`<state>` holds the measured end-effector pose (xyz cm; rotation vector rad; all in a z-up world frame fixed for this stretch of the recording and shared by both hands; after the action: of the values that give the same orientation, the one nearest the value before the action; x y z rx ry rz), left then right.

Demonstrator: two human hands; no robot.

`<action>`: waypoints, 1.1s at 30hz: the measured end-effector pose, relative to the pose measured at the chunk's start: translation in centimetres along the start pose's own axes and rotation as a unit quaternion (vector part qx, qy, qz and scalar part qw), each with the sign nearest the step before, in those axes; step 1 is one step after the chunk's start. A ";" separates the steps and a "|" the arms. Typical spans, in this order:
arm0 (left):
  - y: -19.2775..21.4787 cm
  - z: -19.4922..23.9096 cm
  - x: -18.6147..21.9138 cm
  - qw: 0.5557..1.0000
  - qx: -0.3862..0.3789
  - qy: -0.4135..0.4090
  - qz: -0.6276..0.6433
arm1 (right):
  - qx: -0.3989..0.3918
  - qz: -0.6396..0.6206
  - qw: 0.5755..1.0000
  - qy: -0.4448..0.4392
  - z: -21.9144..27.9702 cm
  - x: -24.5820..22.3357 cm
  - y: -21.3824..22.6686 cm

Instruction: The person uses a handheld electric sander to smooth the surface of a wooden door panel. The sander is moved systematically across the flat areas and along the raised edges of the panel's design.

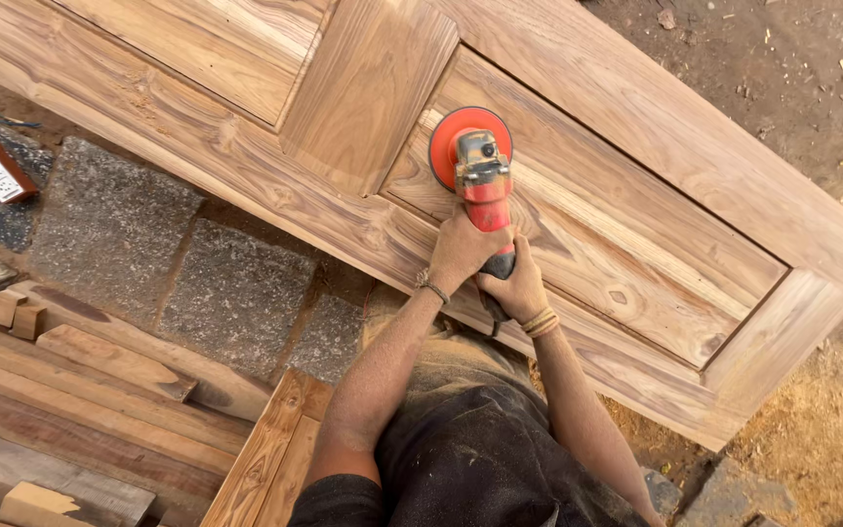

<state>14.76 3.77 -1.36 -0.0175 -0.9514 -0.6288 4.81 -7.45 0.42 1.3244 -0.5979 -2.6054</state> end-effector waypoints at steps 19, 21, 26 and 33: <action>0.0 0.5 -1.7 0.999 0.028 0.029 0.009 | -0.036 0.040 0.995 0.089 -0.5 0.9 0.2; -1.0 0.8 -1.7 0.999 0.024 0.035 0.001 | -0.036 0.052 0.995 0.075 -0.2 1.3 0.7; -3.5 1.8 -1.3 0.999 0.009 0.036 -0.011 | -0.029 0.055 0.997 0.051 1.4 2.5 2.4; -8.1 3.7 -1.6 0.999 -0.006 0.035 -0.022 | -0.003 0.062 0.996 0.067 4.3 6.0 5.2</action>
<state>7.20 -1.08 -2.42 0.0142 -0.8815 -0.6717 -2.41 -12.89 0.37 1.3992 -0.6281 -2.3968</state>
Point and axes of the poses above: each hand's wrist, its own z-axis away from the middle knuckle, its own y-axis out of the back of the hand, x = y × z, the point moved 2 cm from there along -z, towards the middle knuckle, and after that the axes turned 5 degrees about y, right-handed, at the moved point
